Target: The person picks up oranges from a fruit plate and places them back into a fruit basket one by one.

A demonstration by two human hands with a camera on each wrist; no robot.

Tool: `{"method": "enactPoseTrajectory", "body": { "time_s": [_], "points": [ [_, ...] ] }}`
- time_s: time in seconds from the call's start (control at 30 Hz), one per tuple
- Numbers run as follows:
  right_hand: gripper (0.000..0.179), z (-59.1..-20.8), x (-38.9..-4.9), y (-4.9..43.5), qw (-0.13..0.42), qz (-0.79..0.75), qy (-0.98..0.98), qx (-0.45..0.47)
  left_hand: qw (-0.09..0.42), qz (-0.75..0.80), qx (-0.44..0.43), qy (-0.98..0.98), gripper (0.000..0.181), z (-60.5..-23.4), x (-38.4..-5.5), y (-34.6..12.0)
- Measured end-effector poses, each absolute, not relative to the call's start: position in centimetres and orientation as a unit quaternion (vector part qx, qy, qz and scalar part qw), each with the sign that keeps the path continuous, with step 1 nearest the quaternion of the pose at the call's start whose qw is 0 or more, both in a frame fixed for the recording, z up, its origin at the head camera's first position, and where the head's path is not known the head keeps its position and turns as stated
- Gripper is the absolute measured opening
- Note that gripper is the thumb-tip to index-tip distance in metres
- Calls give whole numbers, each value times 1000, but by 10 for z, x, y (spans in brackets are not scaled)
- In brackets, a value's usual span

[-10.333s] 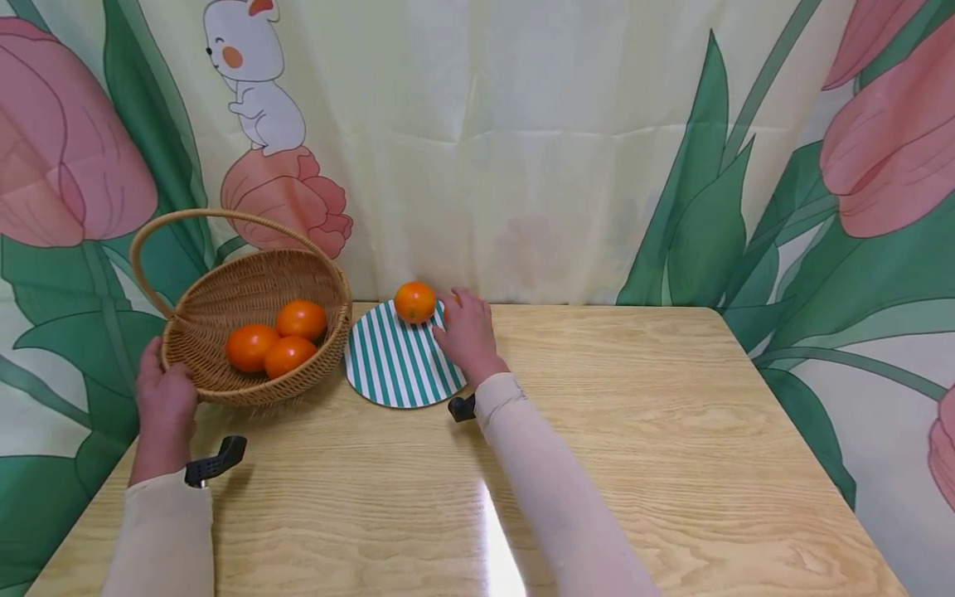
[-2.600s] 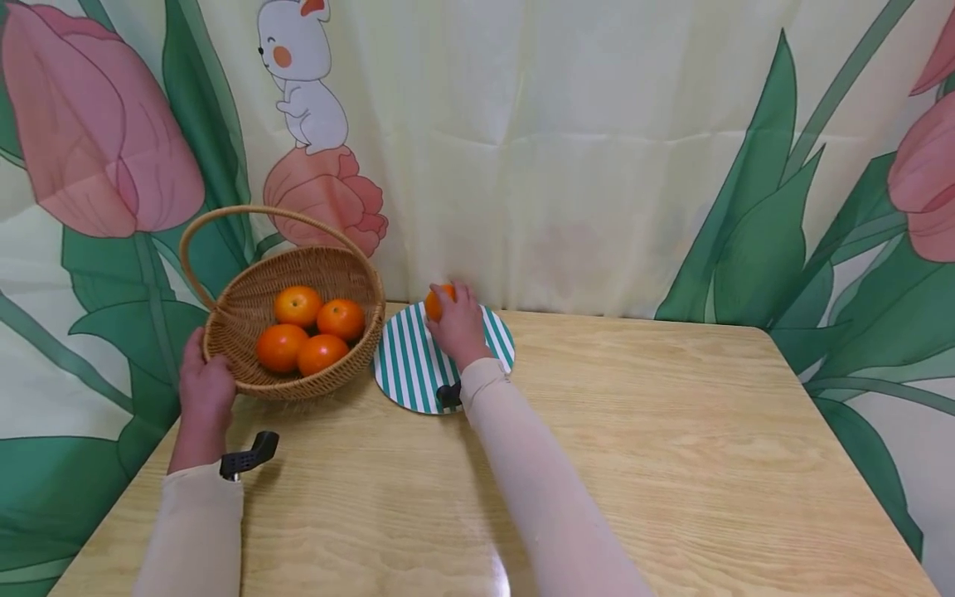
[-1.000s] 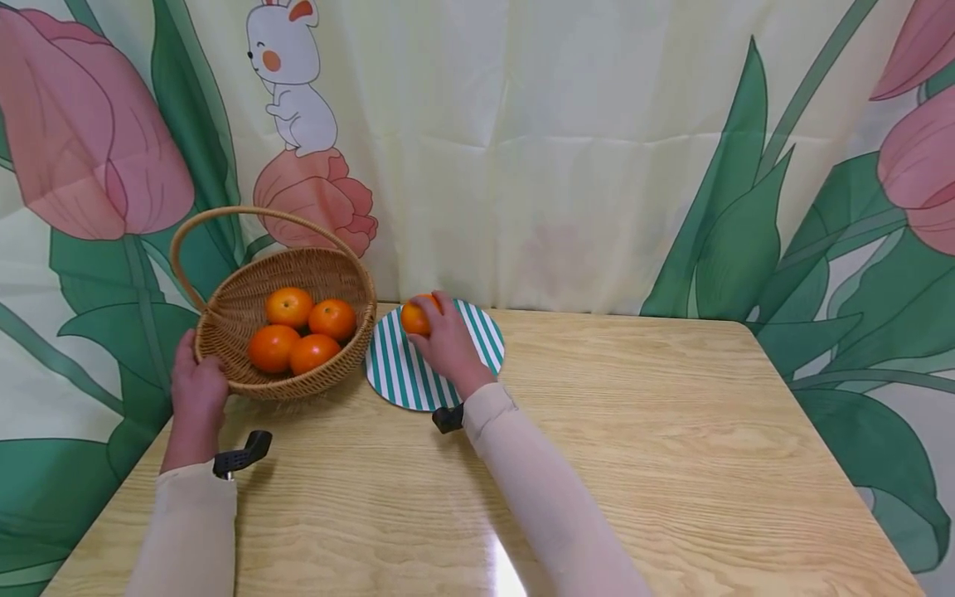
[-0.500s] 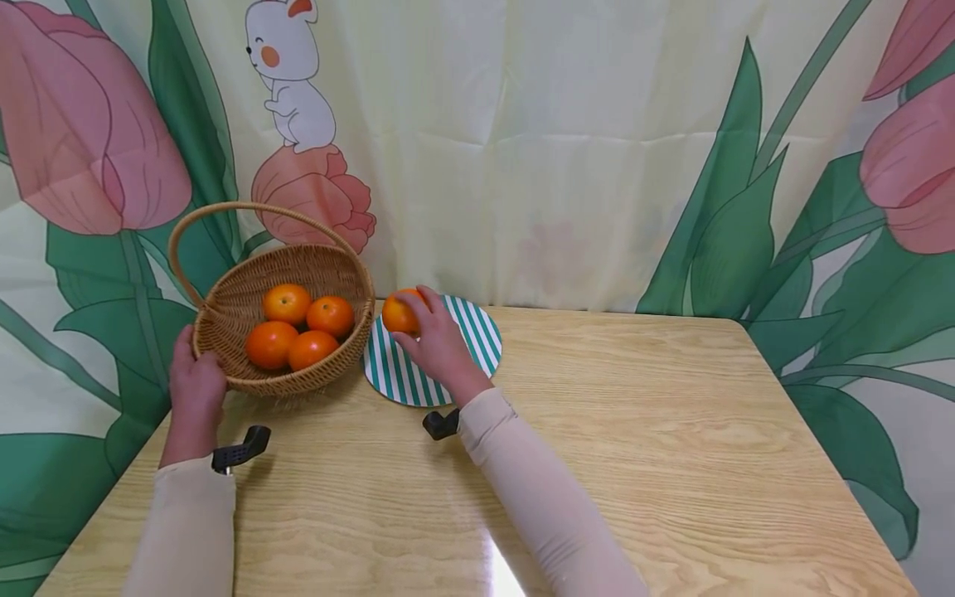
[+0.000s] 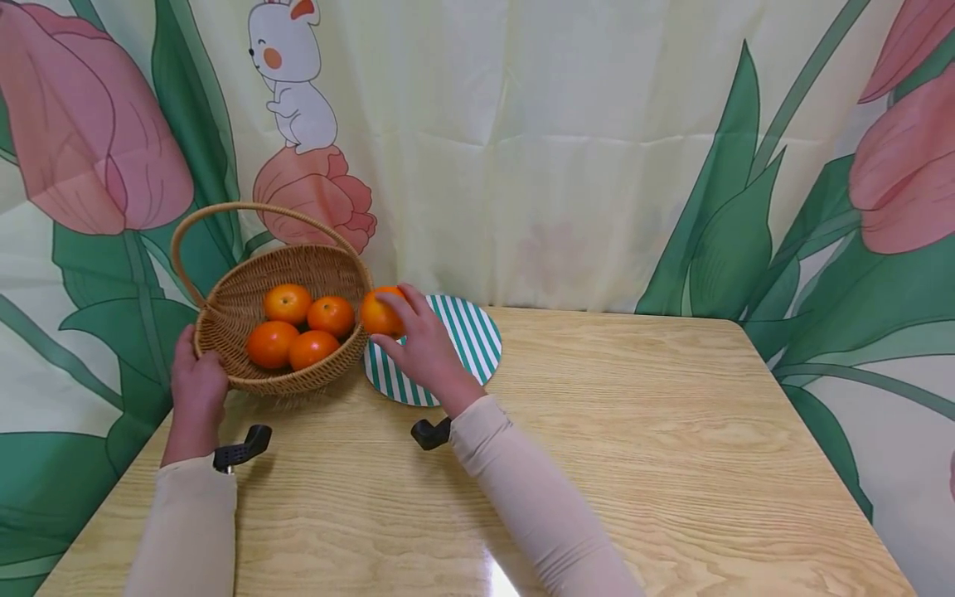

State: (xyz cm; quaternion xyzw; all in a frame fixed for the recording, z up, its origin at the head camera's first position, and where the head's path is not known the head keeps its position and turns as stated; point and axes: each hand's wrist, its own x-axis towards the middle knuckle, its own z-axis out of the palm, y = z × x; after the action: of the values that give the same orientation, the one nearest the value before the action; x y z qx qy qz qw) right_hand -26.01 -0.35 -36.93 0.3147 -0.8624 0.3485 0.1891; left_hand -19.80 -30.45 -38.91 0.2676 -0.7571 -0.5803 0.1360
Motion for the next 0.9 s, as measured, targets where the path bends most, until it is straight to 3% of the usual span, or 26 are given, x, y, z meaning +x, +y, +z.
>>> {"method": "enactPoseTrajectory", "body": {
  "time_s": [0.27,0.9],
  "points": [
    [54,-361,-254,-13,215,362,-840,342,138,-579,268,-757,61,-389,-197,-305],
    [55,-364,-256,-42,214,369,-827,366,134,-590,272,-749,61,-388,-196,-302]
  ]
}}
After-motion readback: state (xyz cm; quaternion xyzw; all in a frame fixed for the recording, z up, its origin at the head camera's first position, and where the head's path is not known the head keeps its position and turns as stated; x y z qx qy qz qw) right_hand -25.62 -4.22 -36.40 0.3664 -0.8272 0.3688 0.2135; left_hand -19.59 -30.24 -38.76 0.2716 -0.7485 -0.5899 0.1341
